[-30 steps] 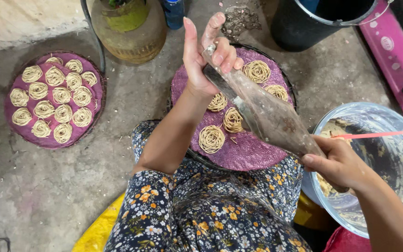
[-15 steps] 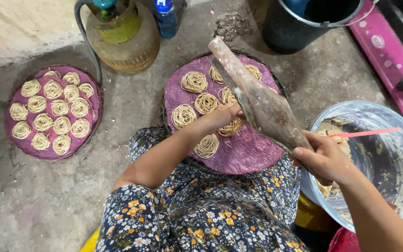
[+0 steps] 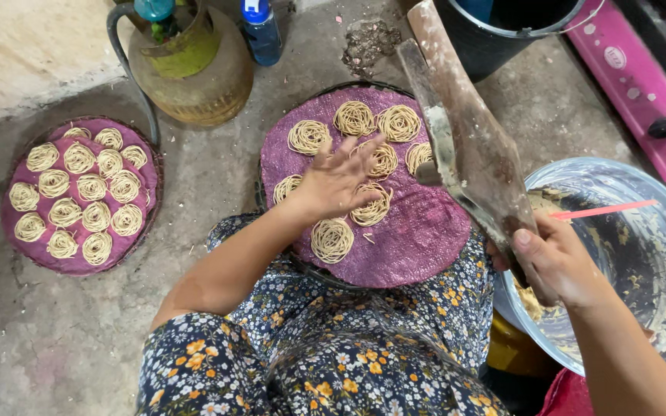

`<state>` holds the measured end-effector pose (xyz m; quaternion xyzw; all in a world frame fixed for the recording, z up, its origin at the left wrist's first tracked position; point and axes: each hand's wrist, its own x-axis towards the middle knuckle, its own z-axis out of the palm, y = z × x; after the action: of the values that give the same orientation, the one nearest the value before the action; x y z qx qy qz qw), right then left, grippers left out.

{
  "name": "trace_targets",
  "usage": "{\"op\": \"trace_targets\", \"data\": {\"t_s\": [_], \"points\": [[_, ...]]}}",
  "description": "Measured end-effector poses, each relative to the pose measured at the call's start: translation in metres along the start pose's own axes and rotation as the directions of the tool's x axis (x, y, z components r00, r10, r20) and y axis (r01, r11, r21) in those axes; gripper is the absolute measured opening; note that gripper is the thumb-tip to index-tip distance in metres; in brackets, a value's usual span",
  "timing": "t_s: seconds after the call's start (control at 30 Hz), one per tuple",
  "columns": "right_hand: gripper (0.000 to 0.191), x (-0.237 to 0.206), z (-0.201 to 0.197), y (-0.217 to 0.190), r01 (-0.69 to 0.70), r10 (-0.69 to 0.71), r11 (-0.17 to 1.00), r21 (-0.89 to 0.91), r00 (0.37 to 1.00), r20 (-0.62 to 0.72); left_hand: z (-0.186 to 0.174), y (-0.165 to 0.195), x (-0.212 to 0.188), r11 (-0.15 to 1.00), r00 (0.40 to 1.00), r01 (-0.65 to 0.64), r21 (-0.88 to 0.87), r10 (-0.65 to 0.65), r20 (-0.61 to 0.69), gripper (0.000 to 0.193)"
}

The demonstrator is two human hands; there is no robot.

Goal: The person sits on the floor and uses a manual wooden lever press to extrude dough into noodle strands. They load dough into the press with a spatula, press the lever to squeeze noodles onto round trays, coil the strands into nests by hand, and cover filled trays with a pink mesh sheet.

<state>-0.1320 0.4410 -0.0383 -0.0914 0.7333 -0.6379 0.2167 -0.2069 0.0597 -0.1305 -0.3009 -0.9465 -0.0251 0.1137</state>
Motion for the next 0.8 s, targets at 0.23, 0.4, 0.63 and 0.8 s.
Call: {"op": "trace_targets", "data": {"t_s": [0.23, 0.4, 0.63, 0.8], "points": [[0.066, -0.012, 0.002, 0.002, -0.132, 0.127, 0.98, 0.147, 0.991, 0.039, -0.052, -0.041, 0.099, -0.782, 0.977, -0.212, -0.586, -0.192, -0.097, 0.092], [0.066, -0.011, -0.022, -0.006, -0.144, 0.113, 0.982, 0.121, 0.965, 0.236, -0.072, -0.024, 0.142, -0.915, 0.937, -0.237, -0.327, -0.127, -0.325, 0.073], [0.058, 0.032, -0.032, 0.001, -0.475, 0.48, 0.82, -0.32, 0.875, -0.067, -0.008, -0.017, 0.155, -0.897, 0.95, -0.307, -0.317, -0.31, -0.043, 0.076], [0.045, 0.026, -0.025, 0.006, -0.444, 0.451, 0.835, -0.324, 0.89, -0.057, 0.02, -0.012, 0.143, -0.909, 0.935, -0.315, -0.274, -0.346, 0.073, 0.059]]}}
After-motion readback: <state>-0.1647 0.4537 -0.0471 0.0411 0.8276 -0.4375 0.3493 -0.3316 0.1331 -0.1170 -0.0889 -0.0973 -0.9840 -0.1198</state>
